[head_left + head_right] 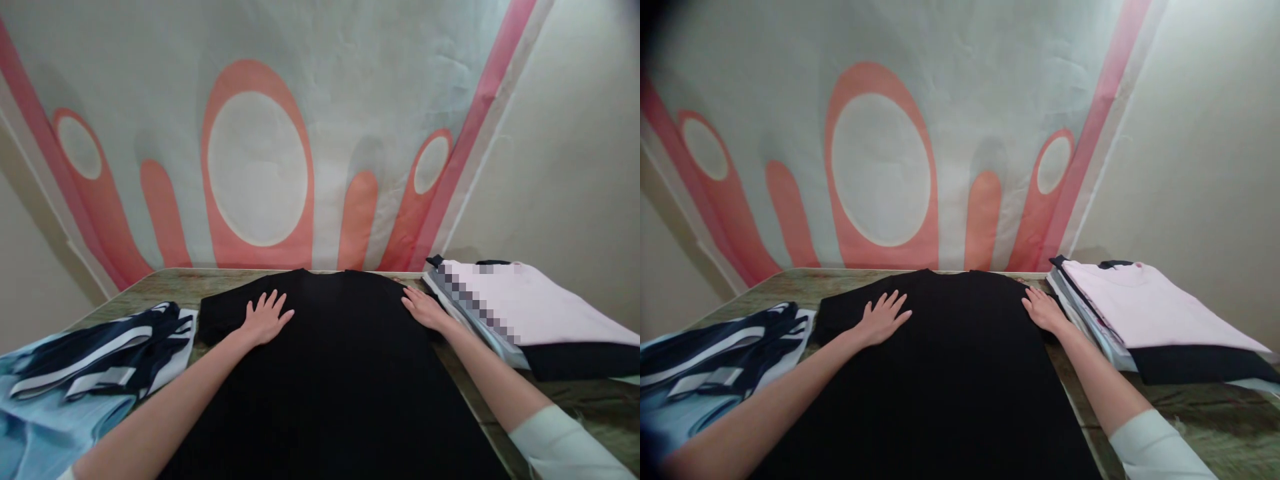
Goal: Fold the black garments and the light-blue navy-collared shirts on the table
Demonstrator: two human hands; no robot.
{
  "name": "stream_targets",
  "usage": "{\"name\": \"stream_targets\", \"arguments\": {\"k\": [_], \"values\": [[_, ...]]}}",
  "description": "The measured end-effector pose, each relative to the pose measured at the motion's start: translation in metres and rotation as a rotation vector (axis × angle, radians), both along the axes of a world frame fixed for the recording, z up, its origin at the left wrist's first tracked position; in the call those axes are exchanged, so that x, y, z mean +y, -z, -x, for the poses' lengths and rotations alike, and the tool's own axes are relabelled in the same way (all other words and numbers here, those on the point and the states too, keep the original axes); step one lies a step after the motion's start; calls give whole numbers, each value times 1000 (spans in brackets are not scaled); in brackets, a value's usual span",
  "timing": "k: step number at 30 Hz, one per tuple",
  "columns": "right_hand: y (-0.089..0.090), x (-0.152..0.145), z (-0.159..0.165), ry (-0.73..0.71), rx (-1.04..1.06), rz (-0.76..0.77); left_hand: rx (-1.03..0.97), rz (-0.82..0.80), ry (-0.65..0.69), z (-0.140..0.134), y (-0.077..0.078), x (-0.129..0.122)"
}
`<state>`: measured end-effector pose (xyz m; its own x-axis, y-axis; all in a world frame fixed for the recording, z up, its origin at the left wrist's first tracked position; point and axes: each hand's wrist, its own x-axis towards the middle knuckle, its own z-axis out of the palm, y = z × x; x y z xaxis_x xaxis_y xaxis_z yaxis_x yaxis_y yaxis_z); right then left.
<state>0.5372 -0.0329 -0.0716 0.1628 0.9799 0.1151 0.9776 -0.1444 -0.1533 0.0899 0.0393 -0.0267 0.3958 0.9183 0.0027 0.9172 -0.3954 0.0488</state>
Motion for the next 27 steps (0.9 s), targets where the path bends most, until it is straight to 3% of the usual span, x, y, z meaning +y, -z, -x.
{"name": "stream_targets", "arguments": {"k": [4, 6, 9, 12, 18, 22, 27], "values": [[-1, -7, -8, -47, -24, -75, -11, -96, 38, 30, -11, 14], [0, -8, -7, -43, -32, -100, -3, -184, -82, 54, -16, 26], [4, -6, -6, -35, -42, -127, 22, -151, -306, 89, -19, 41], [9, -4, -10, -33, -44, -123, 39, -90, -376, 109, -19, 47], [17, -1, -17, -46, -65, -133, 68, -83, -415, 108, -25, 55], [20, 0, -20, -65, -110, -155, 21, -41, -340, 107, -35, 63], [24, 1, -23, -93, -122, -196, -17, -172, -269, 108, -40, 60]]}}
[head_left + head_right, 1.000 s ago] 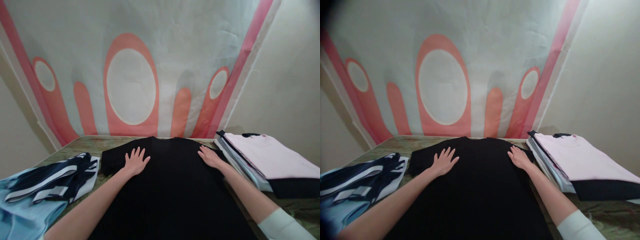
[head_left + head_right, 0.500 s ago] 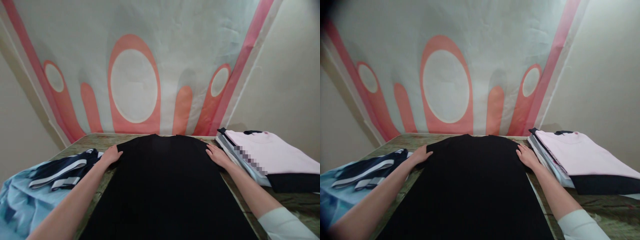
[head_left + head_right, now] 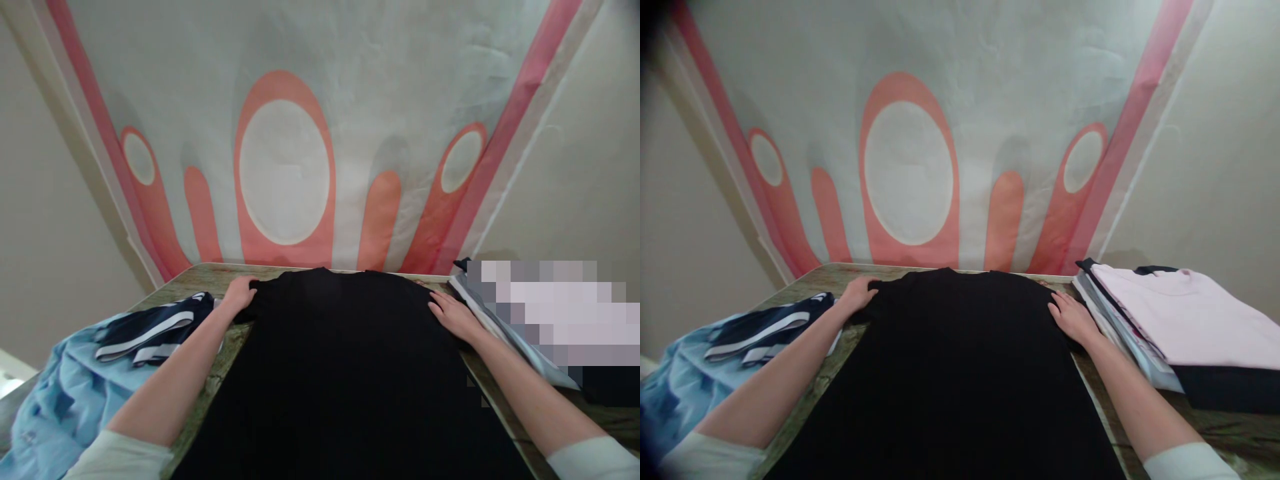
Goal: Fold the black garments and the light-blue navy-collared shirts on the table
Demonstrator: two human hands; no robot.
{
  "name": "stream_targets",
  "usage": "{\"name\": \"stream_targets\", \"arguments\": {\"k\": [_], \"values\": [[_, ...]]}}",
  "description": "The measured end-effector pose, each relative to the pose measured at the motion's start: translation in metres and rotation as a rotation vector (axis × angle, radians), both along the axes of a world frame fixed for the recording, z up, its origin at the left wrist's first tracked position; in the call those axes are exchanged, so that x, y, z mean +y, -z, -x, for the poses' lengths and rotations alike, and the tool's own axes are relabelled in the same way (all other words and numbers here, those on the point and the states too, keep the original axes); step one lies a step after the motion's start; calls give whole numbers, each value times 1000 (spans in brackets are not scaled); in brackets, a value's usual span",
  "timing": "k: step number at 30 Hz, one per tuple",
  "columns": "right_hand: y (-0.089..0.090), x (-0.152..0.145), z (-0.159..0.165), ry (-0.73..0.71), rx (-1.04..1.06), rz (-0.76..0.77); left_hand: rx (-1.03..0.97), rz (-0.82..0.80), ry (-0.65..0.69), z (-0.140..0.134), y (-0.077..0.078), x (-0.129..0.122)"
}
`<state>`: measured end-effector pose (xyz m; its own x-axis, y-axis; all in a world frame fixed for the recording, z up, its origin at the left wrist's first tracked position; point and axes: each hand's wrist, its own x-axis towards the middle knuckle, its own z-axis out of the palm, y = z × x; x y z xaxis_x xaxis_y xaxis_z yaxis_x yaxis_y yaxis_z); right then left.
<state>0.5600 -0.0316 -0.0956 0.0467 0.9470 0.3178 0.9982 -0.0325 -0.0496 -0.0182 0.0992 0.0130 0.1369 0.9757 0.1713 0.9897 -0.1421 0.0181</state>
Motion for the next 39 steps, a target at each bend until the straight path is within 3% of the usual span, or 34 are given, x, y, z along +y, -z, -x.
{"name": "stream_targets", "arguments": {"k": [4, 6, 12, 17, 20, 23, 27, 30, 34, 39], "values": [[0, 0, 0, 7, 21, -14, 43, -158, -10, -17, 2, -12], [-2, 0, 2, 8, 19, -2, 84, -176, 64, -39, 4, -23], [-9, -3, 7, 23, 1, 21, 19, 103, 466, -114, 23, -59], [-10, -4, 9, 25, 31, 12, -40, 188, 473, -131, 39, -67], [-11, -4, 11, 17, 71, -27, -40, 228, 423, -135, 35, -65], [-15, -5, 13, 40, 123, -108, -29, 286, 387, -156, 22, -70], [-23, -6, 12, 97, 159, -220, -15, 303, 612, -212, 3, -91], [-27, -8, 11, 115, 179, -224, 12, 306, 798, -259, 0, -109], [-27, -11, 11, 153, 157, -133, -22, 304, 893, -300, 15, -122], [-29, -10, 15, 174, 79, -40, -140, 197, 900, -309, 42, -124]]}}
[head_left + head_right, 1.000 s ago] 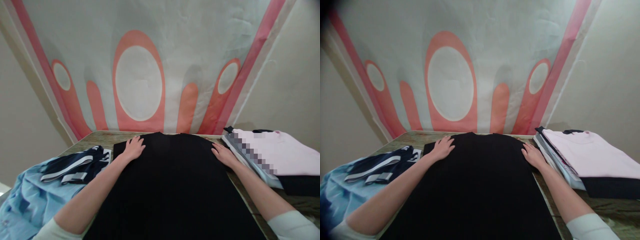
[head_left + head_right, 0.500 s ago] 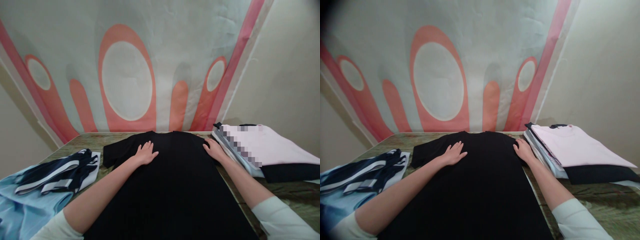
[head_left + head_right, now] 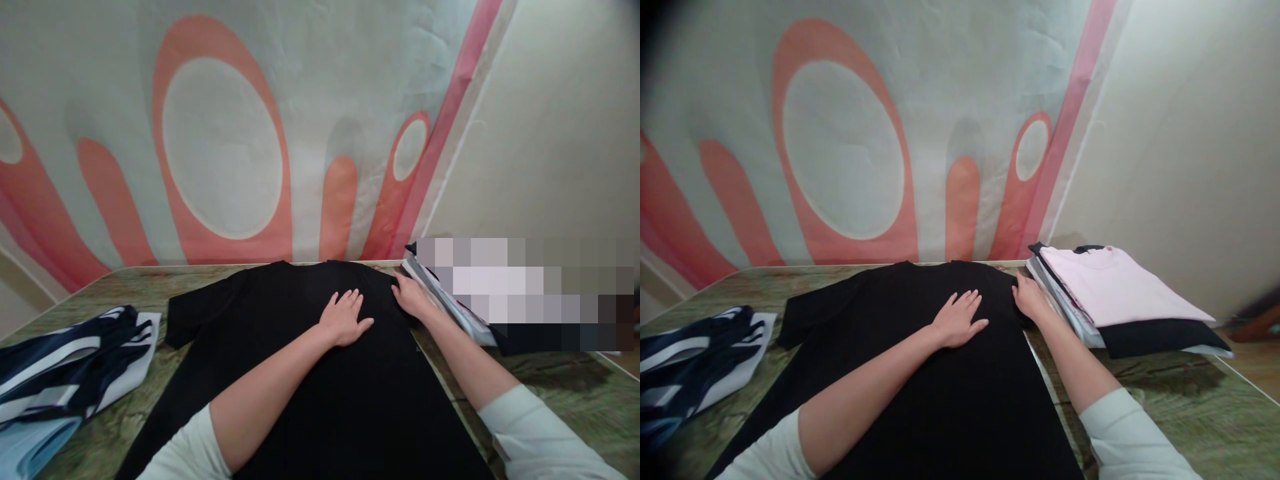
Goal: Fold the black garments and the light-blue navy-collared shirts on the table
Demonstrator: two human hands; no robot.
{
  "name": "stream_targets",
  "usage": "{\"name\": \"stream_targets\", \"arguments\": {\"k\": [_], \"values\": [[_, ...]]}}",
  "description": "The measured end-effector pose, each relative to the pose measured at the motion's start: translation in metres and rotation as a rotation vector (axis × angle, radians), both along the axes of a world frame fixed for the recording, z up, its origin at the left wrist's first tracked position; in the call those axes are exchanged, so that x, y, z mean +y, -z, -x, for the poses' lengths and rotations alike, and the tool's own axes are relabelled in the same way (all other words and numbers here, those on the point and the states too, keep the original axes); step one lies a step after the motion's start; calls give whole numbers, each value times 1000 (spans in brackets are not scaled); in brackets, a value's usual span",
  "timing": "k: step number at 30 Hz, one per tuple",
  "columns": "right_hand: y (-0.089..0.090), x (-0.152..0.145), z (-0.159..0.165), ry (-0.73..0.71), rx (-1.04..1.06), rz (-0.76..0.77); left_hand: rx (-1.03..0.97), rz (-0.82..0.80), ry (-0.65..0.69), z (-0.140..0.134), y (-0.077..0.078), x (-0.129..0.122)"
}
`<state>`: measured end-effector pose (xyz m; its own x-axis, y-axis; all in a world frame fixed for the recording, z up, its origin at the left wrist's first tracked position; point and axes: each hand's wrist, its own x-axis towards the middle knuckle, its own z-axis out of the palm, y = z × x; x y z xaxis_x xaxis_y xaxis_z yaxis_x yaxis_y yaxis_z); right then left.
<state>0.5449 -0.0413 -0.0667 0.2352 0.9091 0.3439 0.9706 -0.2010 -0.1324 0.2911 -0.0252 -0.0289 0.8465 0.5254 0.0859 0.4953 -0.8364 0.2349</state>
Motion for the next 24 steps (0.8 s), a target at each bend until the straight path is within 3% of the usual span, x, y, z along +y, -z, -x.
{"name": "stream_targets", "arguments": {"k": [5, 10, 15, 20, 24], "values": [[-14, -5, 7, 5, 0, 24, -272, 159, 12, -1, 10, 1], [-33, -15, 12, -148, 37, -32, -577, 445, 41, -2, 15, 5], [-36, -15, 9, -205, 97, 21, -595, 513, 129, 1, 18, 11], [-35, -15, -6, -100, 142, 187, -618, 576, 172, 3, 18, 13], [-52, -20, -11, -78, 382, 97, -713, 655, 117, 5, 11, 12]]}}
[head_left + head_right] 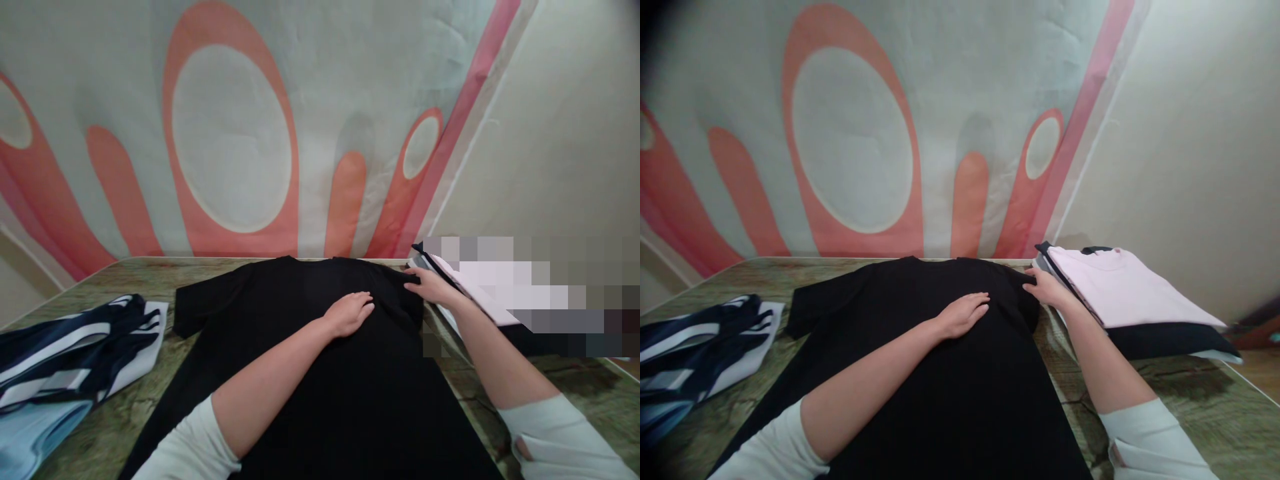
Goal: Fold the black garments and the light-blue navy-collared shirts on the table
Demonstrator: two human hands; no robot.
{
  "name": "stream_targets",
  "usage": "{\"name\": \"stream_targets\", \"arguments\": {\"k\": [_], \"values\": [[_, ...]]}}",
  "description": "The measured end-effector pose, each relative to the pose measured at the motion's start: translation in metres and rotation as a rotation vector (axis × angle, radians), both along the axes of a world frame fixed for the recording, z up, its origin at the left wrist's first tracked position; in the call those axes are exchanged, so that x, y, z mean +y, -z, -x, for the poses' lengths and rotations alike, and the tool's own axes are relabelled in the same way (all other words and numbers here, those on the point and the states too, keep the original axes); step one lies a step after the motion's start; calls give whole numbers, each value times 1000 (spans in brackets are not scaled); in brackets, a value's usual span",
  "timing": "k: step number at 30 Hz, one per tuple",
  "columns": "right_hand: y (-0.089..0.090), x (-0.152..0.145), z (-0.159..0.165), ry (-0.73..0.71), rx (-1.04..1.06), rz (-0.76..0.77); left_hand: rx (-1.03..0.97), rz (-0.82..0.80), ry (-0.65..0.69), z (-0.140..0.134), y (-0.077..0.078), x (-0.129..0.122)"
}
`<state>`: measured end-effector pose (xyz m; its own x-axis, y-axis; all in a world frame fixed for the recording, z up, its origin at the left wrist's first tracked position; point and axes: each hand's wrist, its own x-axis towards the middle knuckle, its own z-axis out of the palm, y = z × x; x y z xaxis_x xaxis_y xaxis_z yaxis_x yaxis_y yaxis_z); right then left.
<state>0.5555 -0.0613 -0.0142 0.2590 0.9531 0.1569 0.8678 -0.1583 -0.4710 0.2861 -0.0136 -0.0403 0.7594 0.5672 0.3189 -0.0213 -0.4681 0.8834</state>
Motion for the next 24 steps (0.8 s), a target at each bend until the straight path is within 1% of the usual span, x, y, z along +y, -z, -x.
{"name": "stream_targets", "arguments": {"k": [2, 4, 6, 8, 9, 11, 14, 16, 17, 19, 20, 21, 24], "values": [[-12, -2, 5, 20, 278, -56, -68, 88, -50, -1, -4, 1], [-22, -3, 15, 36, 565, -90, -150, 246, -93, -3, -7, 4], [-28, -2, 30, 39, 804, -134, -221, 477, -111, -7, -9, 8], [-30, 1, 48, 10, 996, -175, -275, 724, -98, -10, -10, 11], [-31, 1, 58, -18, 1081, -186, -296, 829, -87, -11, -11, 12], [-32, 0, 80, -109, 1222, -191, -333, 976, -56, -10, -15, 12], [-39, -6, 112, -341, 1317, -164, -396, 1100, 28, -5, -25, 11], [-47, -12, 124, -496, 1282, -104, -444, 1162, 116, -1, -30, 11], [-51, -16, 127, -540, 1230, -75, -465, 1187, 157, 0, -32, 12], [-61, -24, 125, -552, 1052, -14, -487, 1225, 186, 2, -32, 14], [-65, -30, 123, -533, 927, 28, -496, 1235, 159, 2, -30, 15], [-68, -37, 120, -506, 782, 88, -507, 1240, 103, 1, -27, 17], [-73, -68, 117, -435, 252, 316, -540, 1240, -94, -3, -17, 21]]}}
